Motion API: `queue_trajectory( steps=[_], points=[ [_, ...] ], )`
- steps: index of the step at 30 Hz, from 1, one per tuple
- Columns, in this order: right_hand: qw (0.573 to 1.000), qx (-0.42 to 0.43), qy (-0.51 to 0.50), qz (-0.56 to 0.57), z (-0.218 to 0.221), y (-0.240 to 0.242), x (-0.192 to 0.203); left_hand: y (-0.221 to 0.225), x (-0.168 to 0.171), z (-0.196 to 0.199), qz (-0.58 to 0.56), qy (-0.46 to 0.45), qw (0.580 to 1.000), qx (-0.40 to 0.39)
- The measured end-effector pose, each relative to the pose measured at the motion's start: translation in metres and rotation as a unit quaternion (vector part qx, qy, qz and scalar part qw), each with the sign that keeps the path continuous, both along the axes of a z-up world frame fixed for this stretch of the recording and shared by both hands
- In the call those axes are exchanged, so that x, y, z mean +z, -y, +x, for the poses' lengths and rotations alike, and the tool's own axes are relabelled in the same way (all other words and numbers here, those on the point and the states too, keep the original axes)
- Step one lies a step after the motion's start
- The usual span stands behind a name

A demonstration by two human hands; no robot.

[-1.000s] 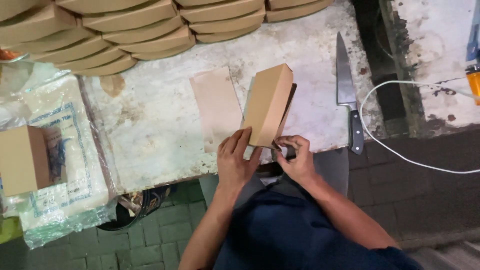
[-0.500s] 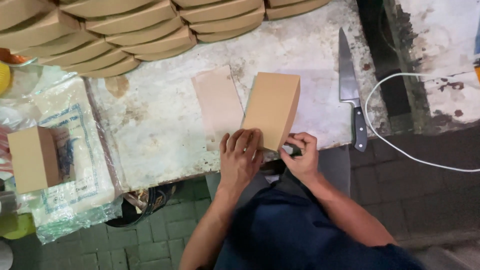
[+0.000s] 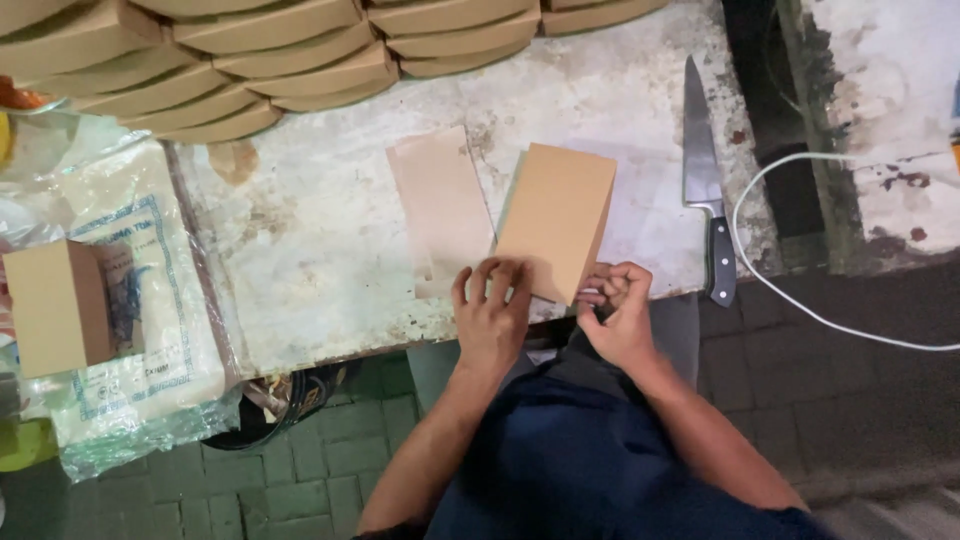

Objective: Folding cardboard food boxes and placing pre-cut paper liners inside them.

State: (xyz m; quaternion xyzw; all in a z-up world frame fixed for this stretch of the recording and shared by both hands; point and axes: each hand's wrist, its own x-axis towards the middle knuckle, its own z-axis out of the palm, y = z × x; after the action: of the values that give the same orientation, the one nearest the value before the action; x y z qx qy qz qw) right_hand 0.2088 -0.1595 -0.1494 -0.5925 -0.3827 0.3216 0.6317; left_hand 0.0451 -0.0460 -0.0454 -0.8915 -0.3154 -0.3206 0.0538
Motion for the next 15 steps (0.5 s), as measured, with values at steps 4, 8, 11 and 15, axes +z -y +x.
queue_trajectory(
  steps=[4, 8, 11, 15],
  points=[
    [0.994, -0.052, 0.085, -0.038, 0.015, -0.010, 0.049, 0.002, -0.006, 0.000, -0.008, 0.022, 1.000, -0.002],
    [0.950, -0.034, 0.309, 0.018, 0.031, -0.029, 0.088, 0.004, -0.008, -0.003, -0.019, 0.015, 1.000, -0.020],
    [0.908, 0.025, 0.417, -0.010, 0.036, -0.039, 0.084, 0.005, -0.003, -0.005, -0.014, 0.036, 0.999, -0.023],
    [0.924, 0.010, 0.382, 0.011, 0.042, -0.049, 0.095, 0.011, -0.019, -0.010, -0.038, 0.017, 0.999, -0.007]
  ],
)
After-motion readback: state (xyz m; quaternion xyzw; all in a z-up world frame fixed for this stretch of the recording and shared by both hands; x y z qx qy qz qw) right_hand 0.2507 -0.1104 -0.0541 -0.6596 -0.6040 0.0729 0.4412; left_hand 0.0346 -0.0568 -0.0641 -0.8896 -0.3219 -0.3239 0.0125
